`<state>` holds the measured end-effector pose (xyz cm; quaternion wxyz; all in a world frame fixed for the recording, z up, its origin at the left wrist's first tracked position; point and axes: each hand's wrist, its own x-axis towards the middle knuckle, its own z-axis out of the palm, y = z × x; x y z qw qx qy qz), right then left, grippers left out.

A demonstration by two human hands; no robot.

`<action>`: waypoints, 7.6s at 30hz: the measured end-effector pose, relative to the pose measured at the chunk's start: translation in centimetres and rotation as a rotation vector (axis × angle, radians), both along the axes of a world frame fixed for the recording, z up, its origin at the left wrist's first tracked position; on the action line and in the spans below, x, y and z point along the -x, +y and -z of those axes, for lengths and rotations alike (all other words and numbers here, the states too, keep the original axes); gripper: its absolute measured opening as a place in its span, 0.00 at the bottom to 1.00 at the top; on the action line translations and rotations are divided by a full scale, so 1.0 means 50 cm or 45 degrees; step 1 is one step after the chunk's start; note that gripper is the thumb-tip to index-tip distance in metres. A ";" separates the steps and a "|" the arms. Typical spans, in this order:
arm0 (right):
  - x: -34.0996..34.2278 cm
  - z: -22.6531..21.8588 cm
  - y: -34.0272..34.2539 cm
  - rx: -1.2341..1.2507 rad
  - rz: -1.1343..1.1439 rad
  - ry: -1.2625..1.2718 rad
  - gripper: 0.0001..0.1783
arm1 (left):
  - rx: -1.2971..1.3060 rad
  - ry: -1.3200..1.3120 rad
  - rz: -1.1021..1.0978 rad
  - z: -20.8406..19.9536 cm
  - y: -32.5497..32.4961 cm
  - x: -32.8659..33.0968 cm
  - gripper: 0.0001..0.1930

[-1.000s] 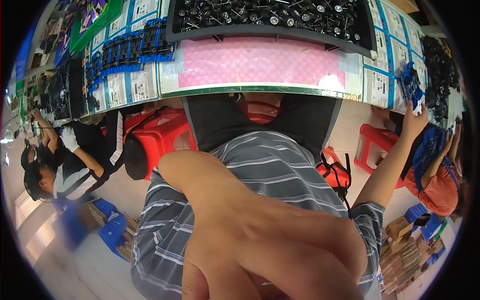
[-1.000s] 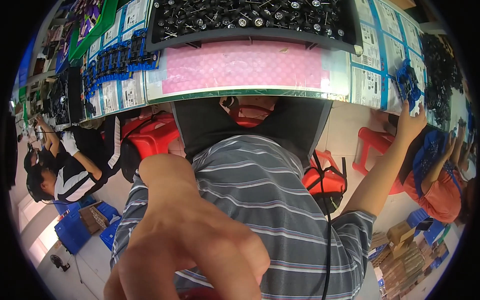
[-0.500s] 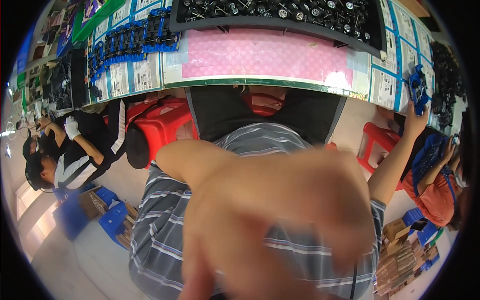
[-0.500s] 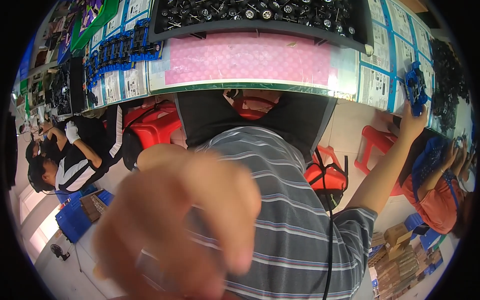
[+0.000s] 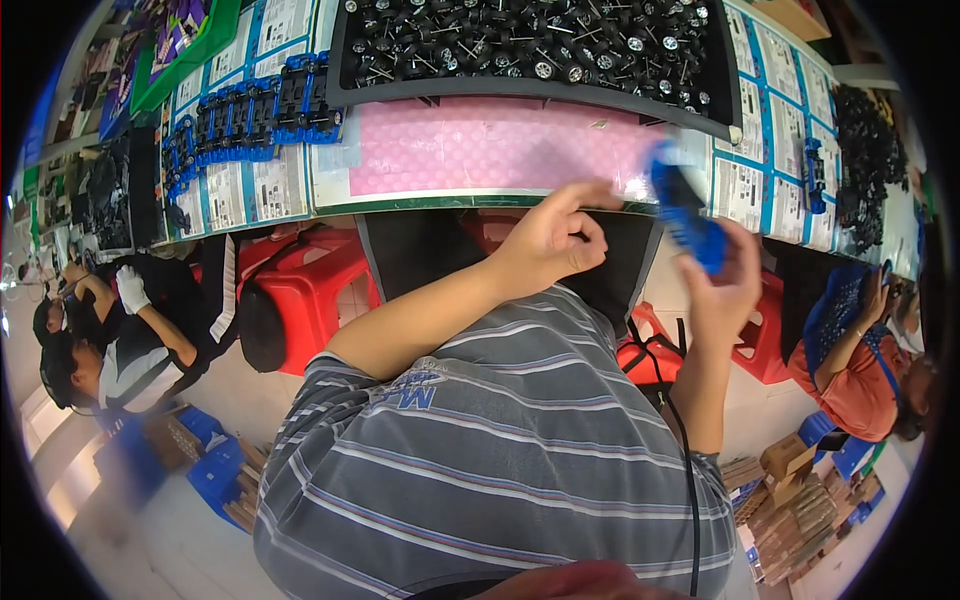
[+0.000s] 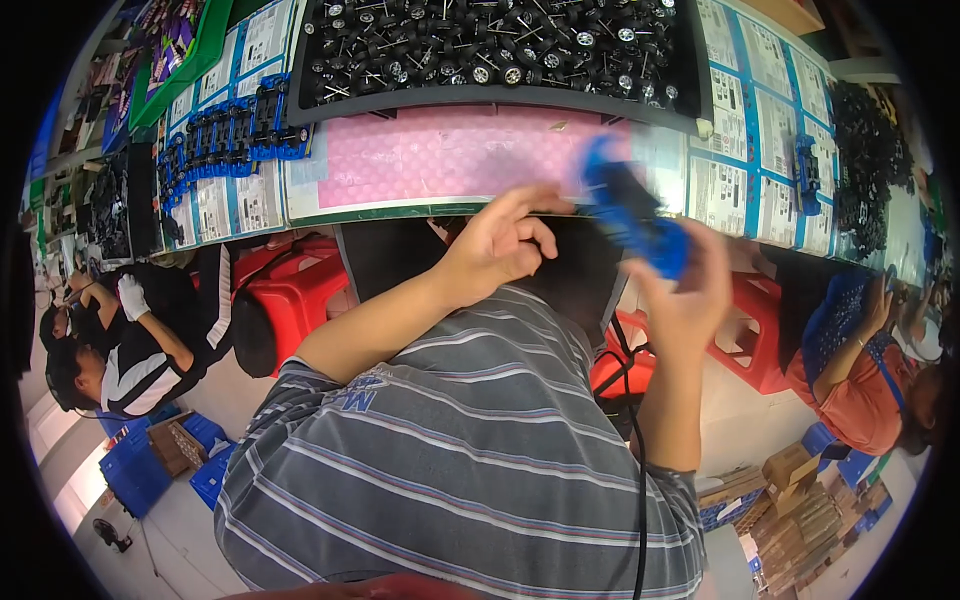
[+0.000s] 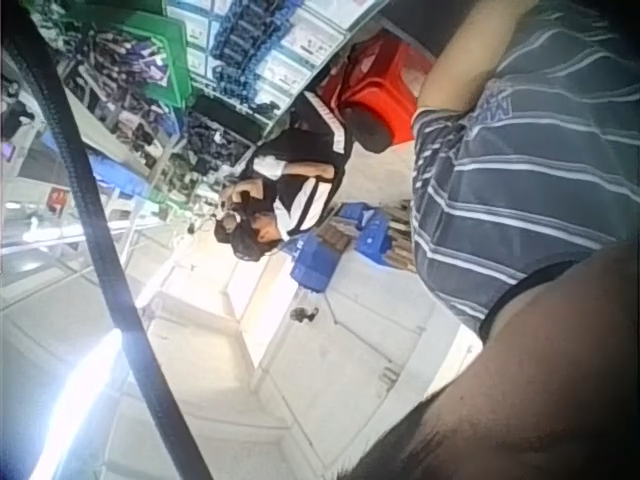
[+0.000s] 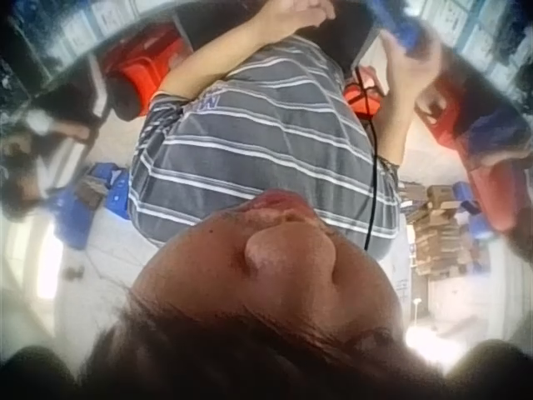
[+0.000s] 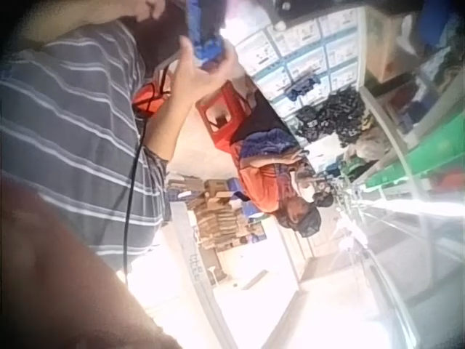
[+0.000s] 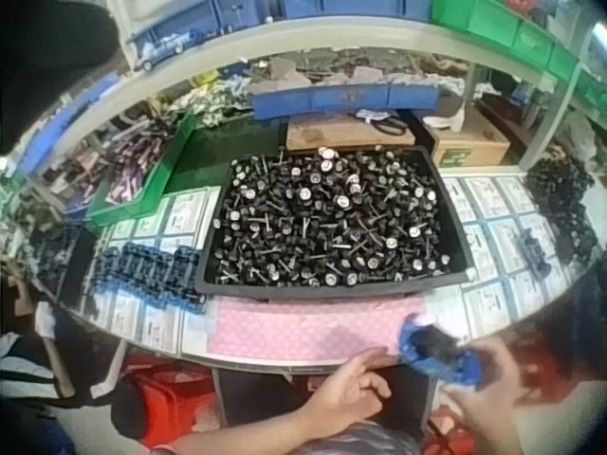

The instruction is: The person assembles toy cars by taking car chassis from the workbench, installing wheel axles from a tray onto each chassis by hand, and placing the assembled cars onto the workbench.

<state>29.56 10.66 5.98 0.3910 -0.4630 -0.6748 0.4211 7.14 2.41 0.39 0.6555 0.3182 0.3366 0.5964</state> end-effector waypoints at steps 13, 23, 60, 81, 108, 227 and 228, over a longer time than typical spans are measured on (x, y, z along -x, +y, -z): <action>0.166 -0.004 0.390 -0.818 -0.388 -0.795 0.13 | 0.127 -0.227 -0.120 -0.024 -0.032 0.075 0.37; 0.155 -0.003 0.259 -0.748 0.253 -0.504 0.12 | 0.153 -0.225 -0.057 0.022 -0.032 0.101 0.28; 0.192 -0.016 0.353 -0.506 -0.284 -0.978 0.12 | 0.120 -0.015 -0.294 -0.002 -0.032 0.086 0.25; 0.318 -0.070 0.014 -0.506 -0.834 -0.269 0.11 | -0.144 0.183 -0.228 0.013 -0.046 0.085 0.27; 0.198 0.192 0.160 -0.634 -0.046 -0.531 0.08 | 0.303 0.266 -1.106 0.010 -0.262 0.353 0.19; 0.195 -0.029 -0.009 -0.203 -0.569 -0.194 0.28 | -0.067 0.112 -0.319 -0.006 -0.017 0.090 0.17; 0.193 -0.024 -0.013 -0.196 -0.565 -0.198 0.28 | -0.045 0.078 -0.303 -0.004 -0.018 0.088 0.18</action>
